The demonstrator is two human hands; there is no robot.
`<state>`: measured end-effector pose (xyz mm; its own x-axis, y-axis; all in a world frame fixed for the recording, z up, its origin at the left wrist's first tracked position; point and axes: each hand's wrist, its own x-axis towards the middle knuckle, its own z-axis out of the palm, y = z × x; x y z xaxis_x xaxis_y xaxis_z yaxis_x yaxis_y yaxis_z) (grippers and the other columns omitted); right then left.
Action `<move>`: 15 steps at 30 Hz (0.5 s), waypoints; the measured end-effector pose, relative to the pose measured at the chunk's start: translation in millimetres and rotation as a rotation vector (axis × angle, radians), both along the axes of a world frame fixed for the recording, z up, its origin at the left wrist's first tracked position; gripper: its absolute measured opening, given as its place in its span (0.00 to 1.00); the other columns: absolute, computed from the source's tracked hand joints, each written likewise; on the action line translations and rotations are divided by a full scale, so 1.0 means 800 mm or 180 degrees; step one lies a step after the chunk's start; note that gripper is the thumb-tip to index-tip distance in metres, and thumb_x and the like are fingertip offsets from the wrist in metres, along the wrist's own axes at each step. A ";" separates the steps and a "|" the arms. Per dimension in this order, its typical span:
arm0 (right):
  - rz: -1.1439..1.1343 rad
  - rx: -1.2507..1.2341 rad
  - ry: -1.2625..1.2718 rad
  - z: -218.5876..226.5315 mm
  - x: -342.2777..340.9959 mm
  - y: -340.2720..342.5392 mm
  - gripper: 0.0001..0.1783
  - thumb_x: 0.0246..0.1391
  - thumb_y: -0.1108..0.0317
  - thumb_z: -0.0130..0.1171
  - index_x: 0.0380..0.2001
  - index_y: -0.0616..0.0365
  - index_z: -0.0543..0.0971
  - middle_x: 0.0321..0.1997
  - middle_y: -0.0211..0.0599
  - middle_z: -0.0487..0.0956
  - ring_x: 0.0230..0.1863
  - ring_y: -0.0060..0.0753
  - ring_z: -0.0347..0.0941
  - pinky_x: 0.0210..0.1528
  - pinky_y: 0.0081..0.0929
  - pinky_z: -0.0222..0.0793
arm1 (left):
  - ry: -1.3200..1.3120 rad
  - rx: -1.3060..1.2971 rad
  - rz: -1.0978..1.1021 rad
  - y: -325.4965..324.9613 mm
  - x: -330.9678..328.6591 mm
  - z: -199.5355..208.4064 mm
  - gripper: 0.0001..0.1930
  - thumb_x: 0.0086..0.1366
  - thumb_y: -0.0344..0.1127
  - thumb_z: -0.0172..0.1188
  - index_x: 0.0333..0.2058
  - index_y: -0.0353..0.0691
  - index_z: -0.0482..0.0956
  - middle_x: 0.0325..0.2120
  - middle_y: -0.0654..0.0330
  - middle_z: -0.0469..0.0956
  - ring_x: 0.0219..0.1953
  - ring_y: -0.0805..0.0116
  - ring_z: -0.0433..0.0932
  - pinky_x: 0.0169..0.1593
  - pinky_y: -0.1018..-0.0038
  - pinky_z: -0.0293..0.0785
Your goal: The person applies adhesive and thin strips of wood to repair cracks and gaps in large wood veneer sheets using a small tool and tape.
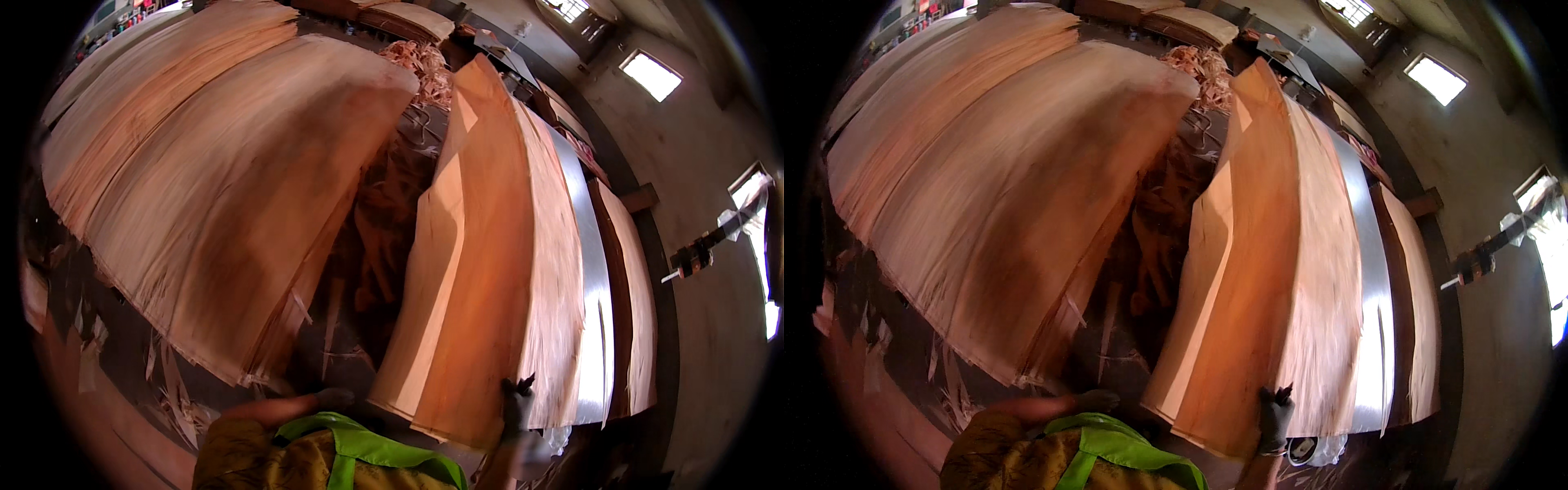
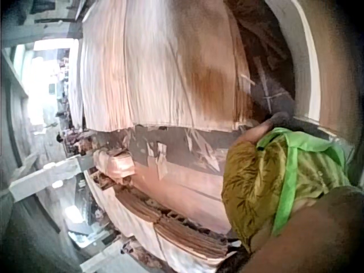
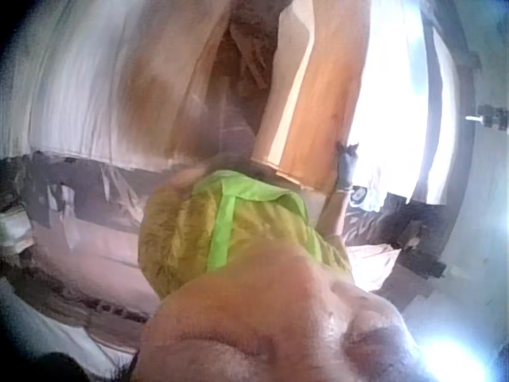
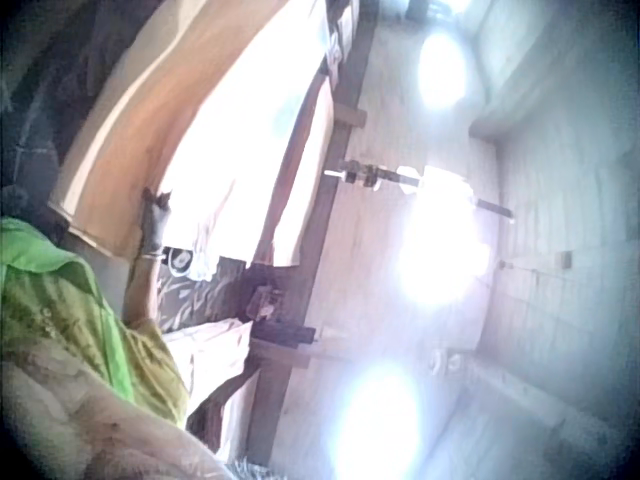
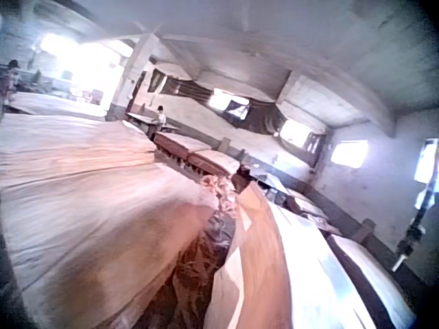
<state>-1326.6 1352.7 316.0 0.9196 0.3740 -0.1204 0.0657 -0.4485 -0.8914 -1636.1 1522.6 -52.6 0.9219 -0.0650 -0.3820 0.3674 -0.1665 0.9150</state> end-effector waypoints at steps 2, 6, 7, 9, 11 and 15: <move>-0.0156 0.0028 0.0069 0.005 0.018 -0.015 0.31 0.48 0.72 0.60 0.52 0.79 0.64 0.32 0.28 0.73 0.31 0.19 0.64 0.35 0.20 0.64 | 0.0436 -0.0697 0.0245 0.002 0.017 0.029 0.18 0.63 0.46 0.50 0.46 0.41 0.70 0.36 0.60 0.73 0.38 0.67 0.73 0.44 0.70 0.71; -0.0079 0.0052 -0.0087 0.031 0.061 -0.059 0.45 0.50 0.71 0.59 0.62 0.73 0.42 0.40 0.32 0.70 0.35 0.20 0.63 0.39 0.16 0.63 | 0.0732 -0.2054 0.0254 -0.005 0.060 0.097 0.29 0.62 0.57 0.49 0.51 0.39 0.65 0.36 0.60 0.71 0.38 0.69 0.73 0.40 0.72 0.73; -0.0142 0.0195 -0.0325 0.034 0.076 -0.065 0.46 0.50 0.71 0.59 0.62 0.72 0.41 0.39 0.32 0.70 0.34 0.19 0.63 0.38 0.16 0.63 | 0.0656 -0.2394 0.0130 -0.011 0.071 0.111 0.33 0.61 0.61 0.49 0.52 0.39 0.63 0.37 0.59 0.70 0.39 0.70 0.72 0.40 0.73 0.73; -0.0103 0.0148 -0.0270 0.054 0.101 -0.093 0.48 0.50 0.71 0.59 0.63 0.71 0.38 0.36 0.32 0.71 0.31 0.19 0.63 0.35 0.16 0.63 | 0.1216 -0.3143 0.0335 -0.032 0.096 0.138 0.38 0.58 0.66 0.48 0.54 0.37 0.59 0.38 0.58 0.70 0.41 0.69 0.72 0.41 0.73 0.73; -0.0272 -0.0373 -0.0092 0.077 0.133 -0.116 0.40 0.51 0.68 0.59 0.59 0.75 0.51 0.31 0.29 0.71 0.28 0.18 0.61 0.31 0.16 0.62 | 0.1397 -0.3690 0.0442 -0.061 0.118 0.163 0.42 0.57 0.68 0.47 0.56 0.37 0.55 0.39 0.57 0.70 0.42 0.68 0.72 0.43 0.72 0.73; -0.0258 -0.0057 -0.0388 0.102 0.188 -0.151 0.21 0.51 0.65 0.60 0.42 0.73 0.72 0.21 0.20 0.66 0.22 0.13 0.55 0.23 0.15 0.54 | 0.1049 -0.4220 0.0521 -0.116 0.166 0.196 0.47 0.56 0.69 0.46 0.60 0.35 0.47 0.42 0.54 0.69 0.43 0.65 0.72 0.46 0.69 0.72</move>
<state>-1175.9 1232.0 397.5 0.9549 0.2965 -0.0121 0.1357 -0.4725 -0.8708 -1503.7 1429.8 104.6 0.8339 -0.4495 -0.3202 0.5271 0.8206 0.2208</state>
